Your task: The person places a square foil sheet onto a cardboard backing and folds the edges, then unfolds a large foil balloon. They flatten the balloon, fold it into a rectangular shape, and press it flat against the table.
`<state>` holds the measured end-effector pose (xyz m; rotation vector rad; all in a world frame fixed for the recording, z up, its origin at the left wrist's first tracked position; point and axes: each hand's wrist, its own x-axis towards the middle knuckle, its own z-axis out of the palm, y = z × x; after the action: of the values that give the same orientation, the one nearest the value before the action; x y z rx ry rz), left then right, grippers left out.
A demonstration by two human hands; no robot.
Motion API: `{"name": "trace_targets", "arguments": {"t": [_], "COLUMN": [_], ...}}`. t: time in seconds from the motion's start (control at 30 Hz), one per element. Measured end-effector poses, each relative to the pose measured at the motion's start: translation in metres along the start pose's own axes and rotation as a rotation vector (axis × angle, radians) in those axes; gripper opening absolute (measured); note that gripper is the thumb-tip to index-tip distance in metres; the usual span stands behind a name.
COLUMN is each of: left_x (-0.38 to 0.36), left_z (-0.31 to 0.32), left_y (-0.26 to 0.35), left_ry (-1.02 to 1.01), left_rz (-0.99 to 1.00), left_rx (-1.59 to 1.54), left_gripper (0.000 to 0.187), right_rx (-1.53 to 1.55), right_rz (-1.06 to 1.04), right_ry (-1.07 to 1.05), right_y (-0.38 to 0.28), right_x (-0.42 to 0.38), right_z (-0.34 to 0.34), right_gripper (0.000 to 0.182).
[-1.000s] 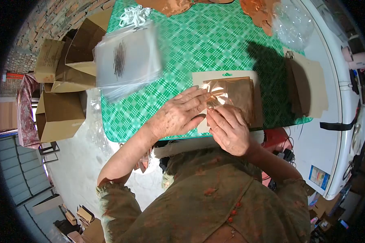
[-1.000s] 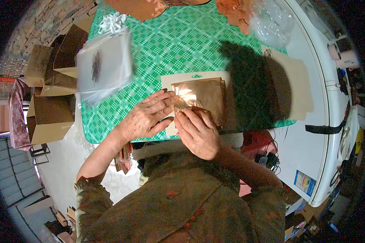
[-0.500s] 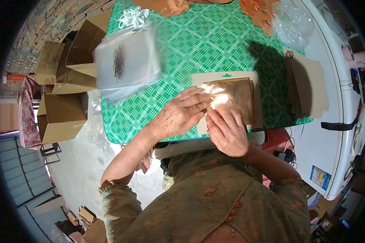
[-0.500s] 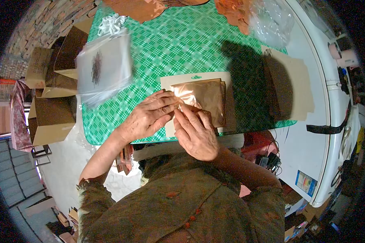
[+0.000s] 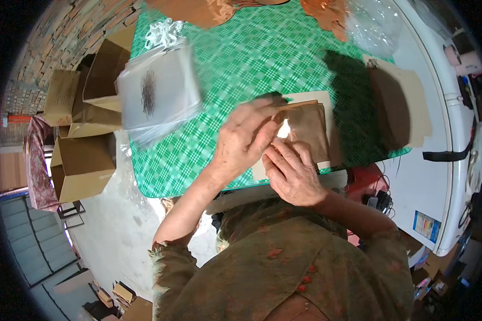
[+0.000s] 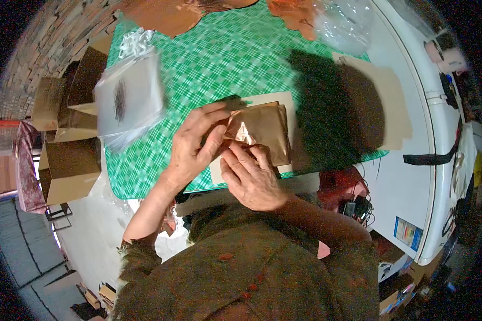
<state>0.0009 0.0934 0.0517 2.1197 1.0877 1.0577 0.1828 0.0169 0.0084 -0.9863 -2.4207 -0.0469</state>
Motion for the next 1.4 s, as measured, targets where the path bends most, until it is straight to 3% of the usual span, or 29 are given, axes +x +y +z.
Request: {"name": "trace_targets", "arguments": {"t": [0.03, 0.07, 0.2, 0.33, 0.7, 0.83, 0.9, 0.97, 1.0, 1.1, 1.4], "left_x": [0.004, 0.006, 0.015, 0.015, 0.016, 0.014, 0.013, 0.013, 0.013, 0.012, 0.008], "left_z": [0.006, 0.008, 0.029, 0.033, 0.044, 0.050, 0.051, 0.052, 0.052, 0.052, 0.051], "left_y": [0.004, 0.001, -0.008, -0.011, -0.007, -0.005, 0.001, 0.003, 0.004, 0.007, 0.006], "left_ry": [0.011, -0.139, -0.329, -0.344, -0.370, -0.347, -0.324, -0.318, -0.321, -0.316, -0.308], "left_rz": [-0.031, -0.054, -0.115, -0.084, 0.072, 0.133, 0.145, 0.179, 0.179, 0.185, 0.163], "left_rx": [-0.076, -0.132, -0.216, -0.150, 0.114, 0.263, 0.284, 0.326, 0.343, 0.389, 0.473], "left_gripper": [0.030, 0.048, 0.070, 0.076, 0.067, 0.064, 0.068, 0.070, 0.070, 0.070, 0.073], "right_rx": [0.003, 0.000, 0.018, 0.028, 0.026, 0.026, 0.132, 0.063, 0.062, -0.073, -0.099], "right_rz": [0.003, 0.001, 0.021, 0.033, 0.011, -0.033, 0.001, 0.189, 0.222, 0.369, 0.308], "right_ry": [0.004, 0.012, 0.038, 0.067, 0.070, 0.339, 0.206, 0.092, 0.172, 0.080, -0.038], "right_y": [0.000, 0.000, 0.000, 0.000, 0.001, 0.016, 0.033, 0.051, 0.065, 0.089, 0.104], "right_x": [-0.001, -0.001, -0.004, -0.007, -0.026, -0.037, -0.037, -0.031, -0.042, -0.039, -0.037], "right_z": [0.001, 0.000, 0.001, 0.004, -0.009, -0.033, -0.067, -0.082, -0.070, -0.062, -0.053], "right_gripper": [0.039, 0.039, 0.030, 0.026, 0.045, 0.028, 0.029, 0.037, 0.042, 0.046, 0.054]}}
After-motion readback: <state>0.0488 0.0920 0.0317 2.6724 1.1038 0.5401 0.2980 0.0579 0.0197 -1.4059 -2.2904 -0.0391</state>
